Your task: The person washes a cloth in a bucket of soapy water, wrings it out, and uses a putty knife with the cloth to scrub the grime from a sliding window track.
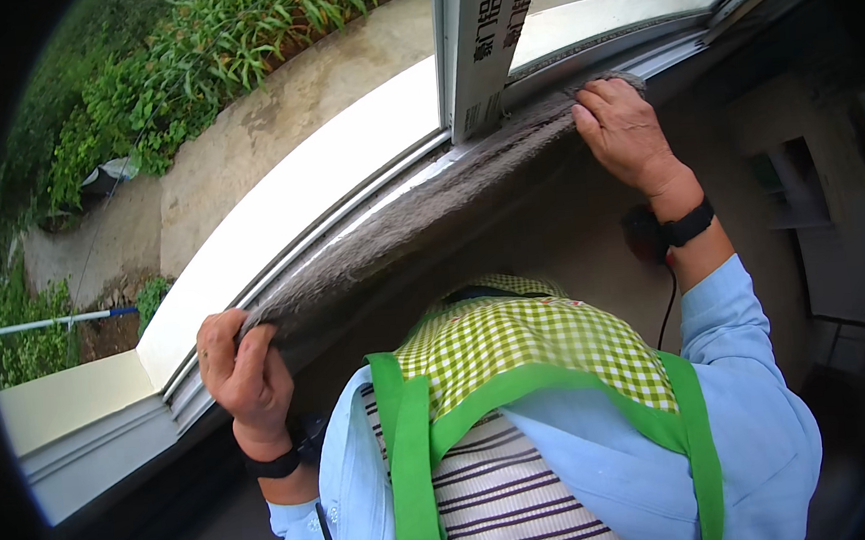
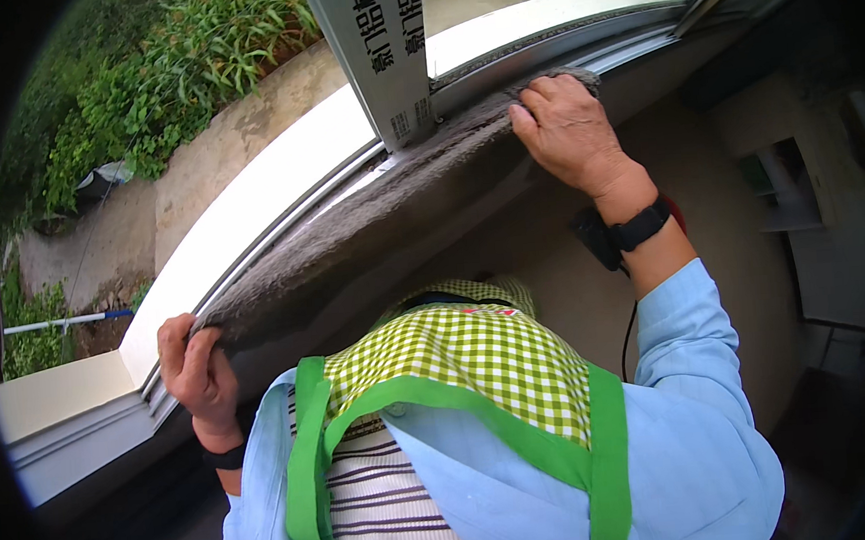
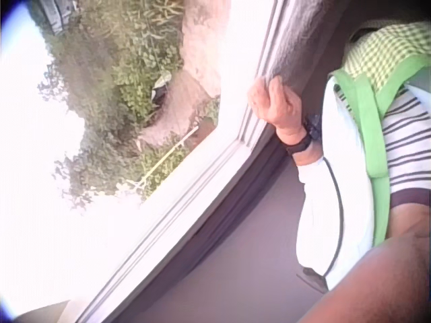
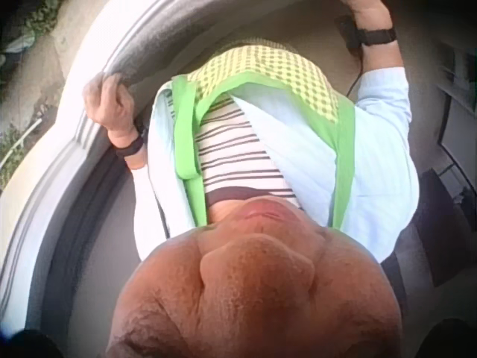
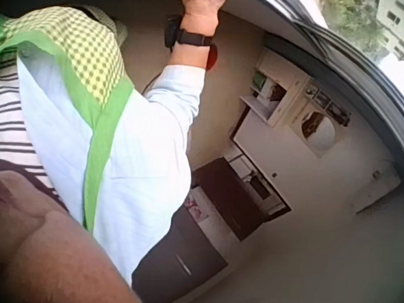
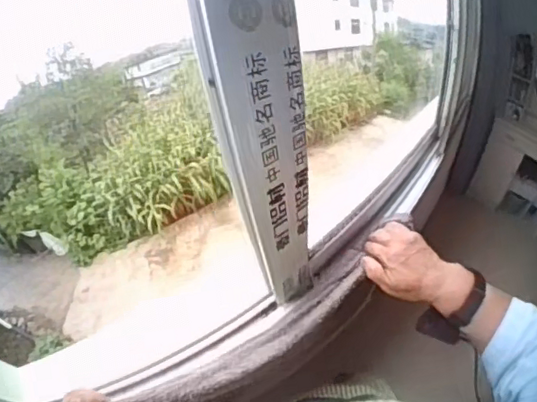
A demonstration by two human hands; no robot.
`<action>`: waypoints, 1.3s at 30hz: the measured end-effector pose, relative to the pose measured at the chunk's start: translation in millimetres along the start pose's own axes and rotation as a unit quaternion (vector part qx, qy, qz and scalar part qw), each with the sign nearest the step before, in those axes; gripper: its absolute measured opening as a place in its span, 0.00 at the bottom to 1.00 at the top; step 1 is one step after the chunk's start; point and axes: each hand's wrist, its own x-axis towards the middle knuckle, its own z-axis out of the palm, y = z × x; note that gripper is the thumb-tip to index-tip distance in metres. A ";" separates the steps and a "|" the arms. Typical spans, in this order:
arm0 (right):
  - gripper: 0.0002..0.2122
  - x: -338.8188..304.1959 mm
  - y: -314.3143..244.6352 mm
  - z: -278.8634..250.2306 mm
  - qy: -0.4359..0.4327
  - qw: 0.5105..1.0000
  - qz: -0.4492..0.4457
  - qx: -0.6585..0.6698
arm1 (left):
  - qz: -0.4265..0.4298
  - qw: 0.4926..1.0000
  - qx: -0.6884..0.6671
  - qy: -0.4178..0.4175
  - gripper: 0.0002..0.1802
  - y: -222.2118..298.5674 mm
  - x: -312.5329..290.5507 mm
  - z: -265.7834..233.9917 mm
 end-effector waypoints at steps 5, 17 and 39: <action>0.08 11.4 -36.9 -20.9 0.032 0.999 0.003 0.028 | -0.056 0.998 -0.013 0.009 0.11 -13.5 -13.8 -32.9; 0.07 30.5 -167.2 -20.5 0.023 0.983 -0.022 0.183 | -0.144 0.988 -0.040 0.034 0.09 -55.1 -42.5 -58.6; 0.11 104.5 -235.5 64.8 -0.211 0.709 -0.092 0.666 | -0.254 0.919 -0.012 0.301 0.09 -44.6 -54.2 -27.5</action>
